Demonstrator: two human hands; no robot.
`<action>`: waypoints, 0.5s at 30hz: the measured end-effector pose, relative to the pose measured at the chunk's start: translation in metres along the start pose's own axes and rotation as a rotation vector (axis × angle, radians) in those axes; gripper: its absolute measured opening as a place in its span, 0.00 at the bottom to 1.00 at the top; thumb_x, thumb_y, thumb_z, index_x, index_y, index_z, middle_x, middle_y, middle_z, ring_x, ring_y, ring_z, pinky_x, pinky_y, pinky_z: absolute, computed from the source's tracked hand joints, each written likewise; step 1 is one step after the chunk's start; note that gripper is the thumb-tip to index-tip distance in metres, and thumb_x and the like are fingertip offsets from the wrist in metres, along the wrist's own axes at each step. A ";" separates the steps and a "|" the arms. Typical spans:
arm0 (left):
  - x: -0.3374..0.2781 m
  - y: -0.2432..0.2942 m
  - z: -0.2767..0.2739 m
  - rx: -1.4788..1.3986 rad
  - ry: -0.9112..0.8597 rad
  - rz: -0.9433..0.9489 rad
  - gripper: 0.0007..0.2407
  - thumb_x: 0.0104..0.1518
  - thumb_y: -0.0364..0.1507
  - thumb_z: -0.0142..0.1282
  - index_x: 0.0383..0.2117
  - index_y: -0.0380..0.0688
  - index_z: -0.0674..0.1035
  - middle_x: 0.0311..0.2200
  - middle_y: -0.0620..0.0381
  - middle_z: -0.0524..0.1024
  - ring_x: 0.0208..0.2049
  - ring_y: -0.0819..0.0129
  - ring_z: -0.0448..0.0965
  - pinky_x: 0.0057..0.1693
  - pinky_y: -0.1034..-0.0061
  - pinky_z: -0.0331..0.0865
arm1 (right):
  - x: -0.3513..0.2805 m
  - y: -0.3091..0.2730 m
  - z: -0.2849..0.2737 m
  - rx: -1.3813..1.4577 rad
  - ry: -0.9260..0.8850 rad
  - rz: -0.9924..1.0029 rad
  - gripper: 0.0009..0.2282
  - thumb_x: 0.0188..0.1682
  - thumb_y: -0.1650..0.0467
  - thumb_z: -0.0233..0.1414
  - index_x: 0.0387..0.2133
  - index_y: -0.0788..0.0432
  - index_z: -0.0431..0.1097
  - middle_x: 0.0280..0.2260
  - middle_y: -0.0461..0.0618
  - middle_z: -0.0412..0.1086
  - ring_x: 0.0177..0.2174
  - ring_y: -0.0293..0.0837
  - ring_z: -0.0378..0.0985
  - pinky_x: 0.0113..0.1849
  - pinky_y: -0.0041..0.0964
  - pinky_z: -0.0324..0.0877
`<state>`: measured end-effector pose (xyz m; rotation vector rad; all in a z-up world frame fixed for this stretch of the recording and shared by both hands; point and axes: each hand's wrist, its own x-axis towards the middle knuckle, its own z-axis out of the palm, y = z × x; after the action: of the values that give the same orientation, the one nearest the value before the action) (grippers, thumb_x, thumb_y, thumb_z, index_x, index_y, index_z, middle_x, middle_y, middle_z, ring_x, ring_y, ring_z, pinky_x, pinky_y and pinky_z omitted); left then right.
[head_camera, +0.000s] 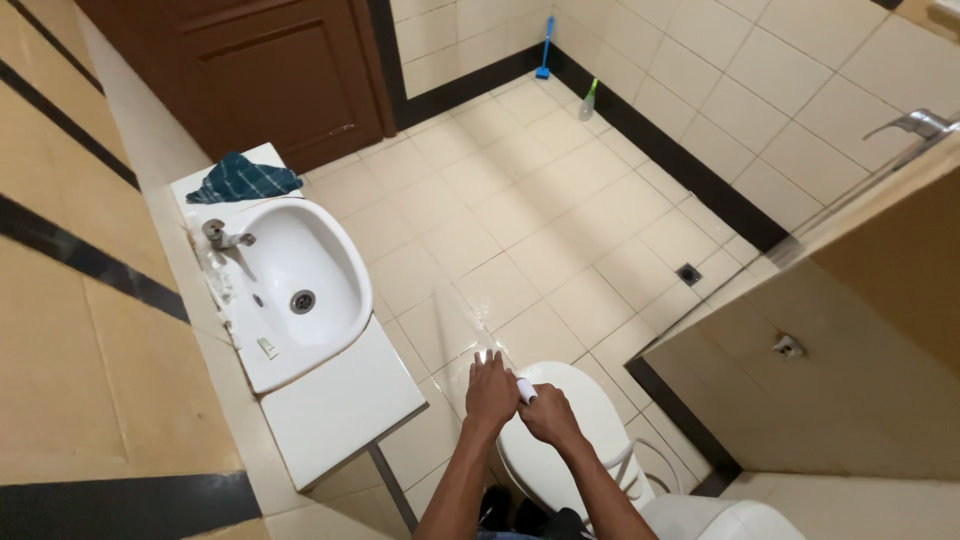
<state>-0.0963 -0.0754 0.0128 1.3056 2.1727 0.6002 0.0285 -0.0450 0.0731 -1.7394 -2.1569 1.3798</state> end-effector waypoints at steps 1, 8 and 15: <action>0.000 -0.003 0.001 -0.002 0.004 -0.005 0.22 0.65 0.32 0.40 0.62 0.30 0.66 0.66 0.37 0.60 0.71 0.42 0.50 0.73 0.58 0.44 | 0.000 0.000 0.002 -0.003 -0.004 -0.004 0.13 0.45 0.64 0.57 0.27 0.65 0.76 0.27 0.67 0.76 0.31 0.63 0.80 0.36 0.52 0.72; 0.002 -0.004 0.013 0.004 -0.023 0.012 0.22 0.66 0.32 0.40 0.62 0.29 0.66 0.67 0.37 0.60 0.71 0.41 0.50 0.73 0.57 0.43 | -0.003 0.009 0.003 0.030 -0.002 -0.012 0.12 0.44 0.65 0.56 0.27 0.66 0.75 0.28 0.65 0.77 0.32 0.62 0.80 0.37 0.52 0.72; 0.009 -0.001 0.030 0.040 -0.033 0.076 0.22 0.65 0.30 0.39 0.63 0.29 0.65 0.67 0.37 0.60 0.71 0.43 0.50 0.73 0.58 0.43 | -0.003 0.020 -0.002 0.033 0.020 -0.011 0.10 0.44 0.67 0.53 0.28 0.63 0.75 0.29 0.63 0.77 0.33 0.62 0.80 0.38 0.53 0.72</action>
<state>-0.0813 -0.0642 -0.0127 1.4144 2.1270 0.5631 0.0460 -0.0468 0.0623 -1.7199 -2.1180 1.3815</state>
